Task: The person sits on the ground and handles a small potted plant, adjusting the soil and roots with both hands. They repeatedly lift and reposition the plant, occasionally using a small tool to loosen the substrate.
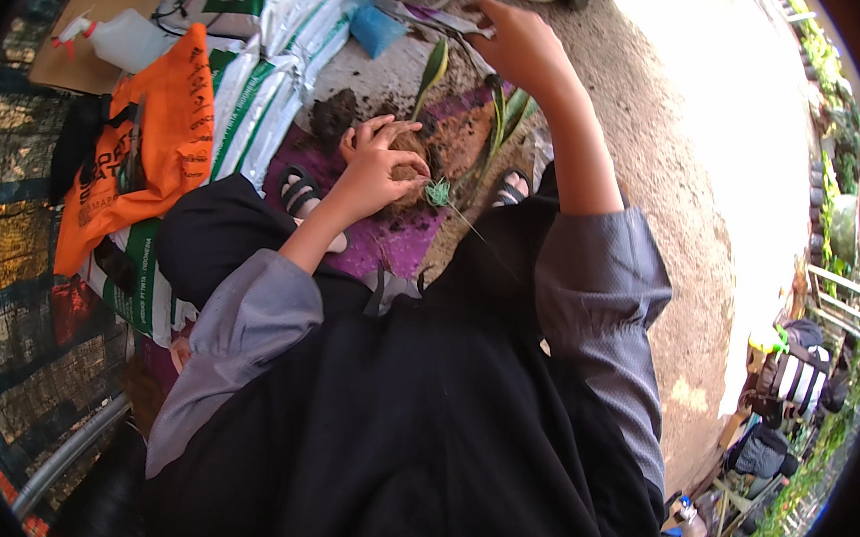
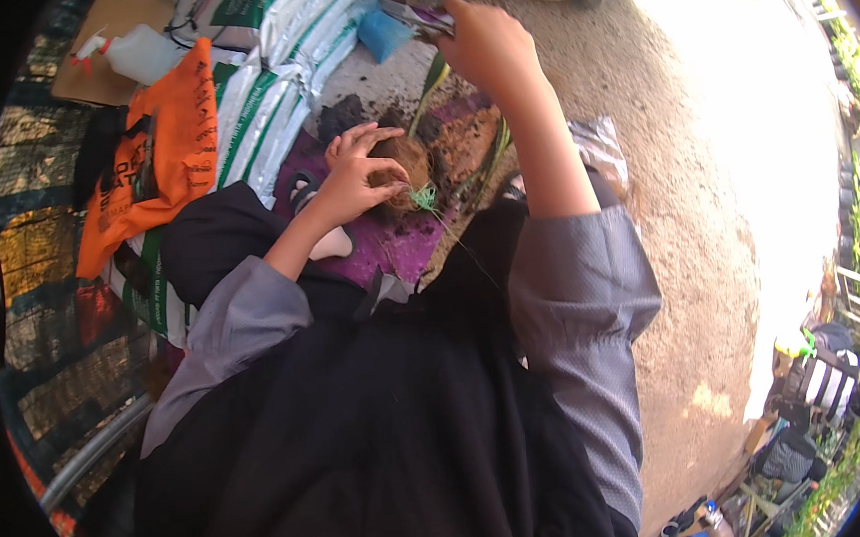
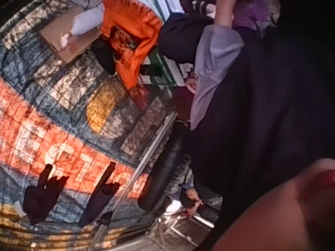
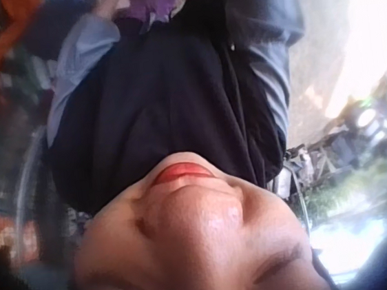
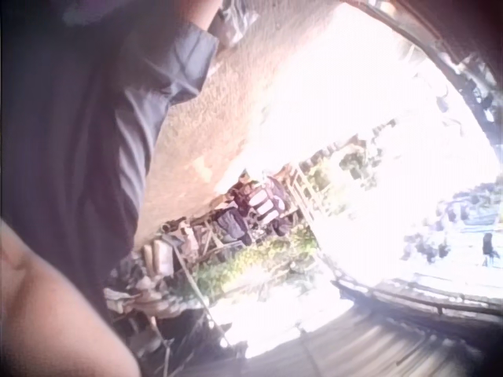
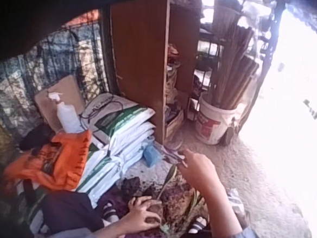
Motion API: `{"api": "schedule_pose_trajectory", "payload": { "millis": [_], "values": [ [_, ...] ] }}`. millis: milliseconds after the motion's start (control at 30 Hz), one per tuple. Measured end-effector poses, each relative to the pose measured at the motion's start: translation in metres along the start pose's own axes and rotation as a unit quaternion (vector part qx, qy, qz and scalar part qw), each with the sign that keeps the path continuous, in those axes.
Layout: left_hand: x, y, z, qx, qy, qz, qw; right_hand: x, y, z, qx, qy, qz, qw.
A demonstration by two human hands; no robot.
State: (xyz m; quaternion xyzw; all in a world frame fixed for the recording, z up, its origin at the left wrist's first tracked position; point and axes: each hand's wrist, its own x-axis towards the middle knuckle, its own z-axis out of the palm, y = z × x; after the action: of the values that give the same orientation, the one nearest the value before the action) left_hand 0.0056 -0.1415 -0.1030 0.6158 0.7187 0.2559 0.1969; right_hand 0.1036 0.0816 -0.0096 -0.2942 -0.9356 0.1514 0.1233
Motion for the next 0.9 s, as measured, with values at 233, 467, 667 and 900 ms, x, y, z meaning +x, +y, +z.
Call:
{"api": "schedule_pose_trajectory", "payload": {
  "millis": [233, 467, 667, 900],
  "values": [
    [0.051, -0.008, -0.124, 0.006, 0.093, 0.021, 0.995, -0.003, -0.012, -0.001, 0.137, 0.000, -0.014, 0.990],
    [0.100, -0.052, -0.132, -0.395, 0.051, -0.172, 0.901, -0.005, -0.036, -0.004, 0.309, -0.081, 0.032, 0.947],
    [0.122, -0.093, -0.129, -0.427, 0.092, -0.171, 0.883, -0.007, -0.036, -0.002, 0.240, -0.188, 0.035, 0.952],
    [0.131, -0.114, -0.145, -0.421, 0.188, -0.199, 0.865, -0.005, -0.028, 0.013, 0.214, -0.275, -0.015, 0.937]
  ]
}}
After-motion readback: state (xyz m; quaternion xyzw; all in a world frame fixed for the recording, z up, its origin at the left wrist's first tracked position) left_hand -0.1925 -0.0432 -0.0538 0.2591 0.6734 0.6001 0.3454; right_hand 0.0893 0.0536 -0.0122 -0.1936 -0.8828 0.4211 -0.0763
